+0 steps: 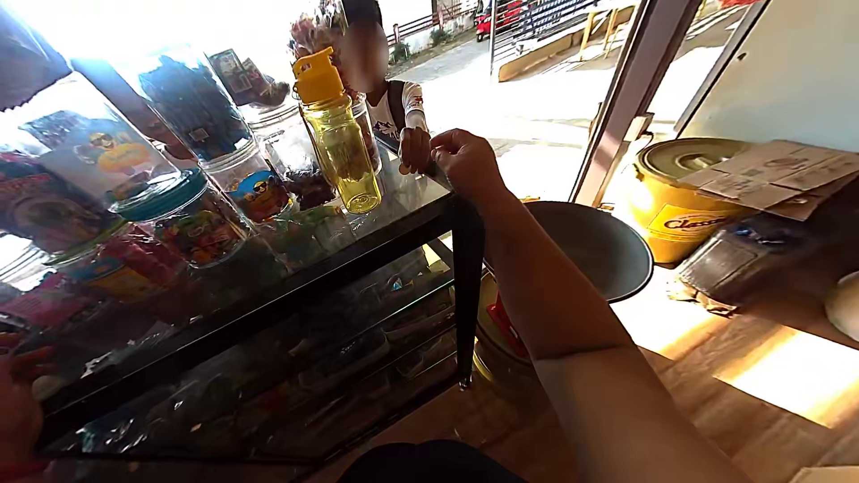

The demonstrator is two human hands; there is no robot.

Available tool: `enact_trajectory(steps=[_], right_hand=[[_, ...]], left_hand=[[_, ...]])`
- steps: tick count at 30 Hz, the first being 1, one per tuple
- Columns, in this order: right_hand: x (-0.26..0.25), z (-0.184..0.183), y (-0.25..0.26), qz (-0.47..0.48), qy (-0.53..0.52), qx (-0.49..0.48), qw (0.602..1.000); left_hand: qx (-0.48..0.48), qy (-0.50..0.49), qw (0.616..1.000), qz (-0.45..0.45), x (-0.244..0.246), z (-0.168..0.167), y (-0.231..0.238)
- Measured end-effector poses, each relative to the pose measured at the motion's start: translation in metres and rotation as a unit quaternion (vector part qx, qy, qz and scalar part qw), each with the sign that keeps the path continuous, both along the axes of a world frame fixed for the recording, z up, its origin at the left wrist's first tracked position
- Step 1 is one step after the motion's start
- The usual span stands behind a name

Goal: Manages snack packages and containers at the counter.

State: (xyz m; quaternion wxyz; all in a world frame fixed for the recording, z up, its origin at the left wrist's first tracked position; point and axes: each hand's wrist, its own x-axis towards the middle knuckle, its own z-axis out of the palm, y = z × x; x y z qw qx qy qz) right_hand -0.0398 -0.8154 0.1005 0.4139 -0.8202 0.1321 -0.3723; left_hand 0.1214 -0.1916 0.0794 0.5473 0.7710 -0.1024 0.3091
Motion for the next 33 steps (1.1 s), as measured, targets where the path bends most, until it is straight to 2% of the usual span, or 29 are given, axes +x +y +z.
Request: enact_trajectory(steps=[5,8,10,13,16,20,23,25,29,33], right_hand=[[0.015,0.007,0.000,0.052,0.115,-0.038,0.991],[0.024,0.010,0.003,0.043,0.156,-0.071,0.984],[0.028,0.011,0.007,0.037,0.157,-0.070,0.984],[0.029,0.020,0.015,0.031,0.091,-0.022,0.995],[0.041,0.051,0.017,0.019,0.014,-0.020,1.000],[0.069,0.126,0.021,0.005,-0.090,-0.063,0.994],[0.092,0.186,0.029,-0.022,-0.075,-0.122,0.989],[0.108,0.212,0.033,-0.024,-0.046,-0.174,0.983],[0.130,0.221,0.042,0.029,0.019,-0.209,0.977],[0.137,0.218,0.050,0.013,0.034,-0.188,0.982]], left_hand=[[-0.005,0.006,1.000,-0.001,-0.003,0.000,-0.001],[-0.013,0.000,1.000,-0.004,-0.003,0.001,-0.001],[-0.008,-0.007,1.000,-0.003,-0.002,0.002,-0.002],[0.015,-0.011,1.000,0.004,-0.002,0.001,-0.002],[0.018,-0.002,0.999,0.039,-0.010,0.004,-0.015],[0.005,0.003,0.997,0.072,-0.028,0.013,-0.033],[0.006,0.006,0.997,0.081,-0.035,0.015,-0.037],[0.005,0.002,0.996,0.087,-0.035,0.016,-0.037],[0.006,-0.004,0.995,0.097,-0.031,0.012,-0.033],[0.023,0.008,0.993,0.115,-0.030,0.014,-0.035]])
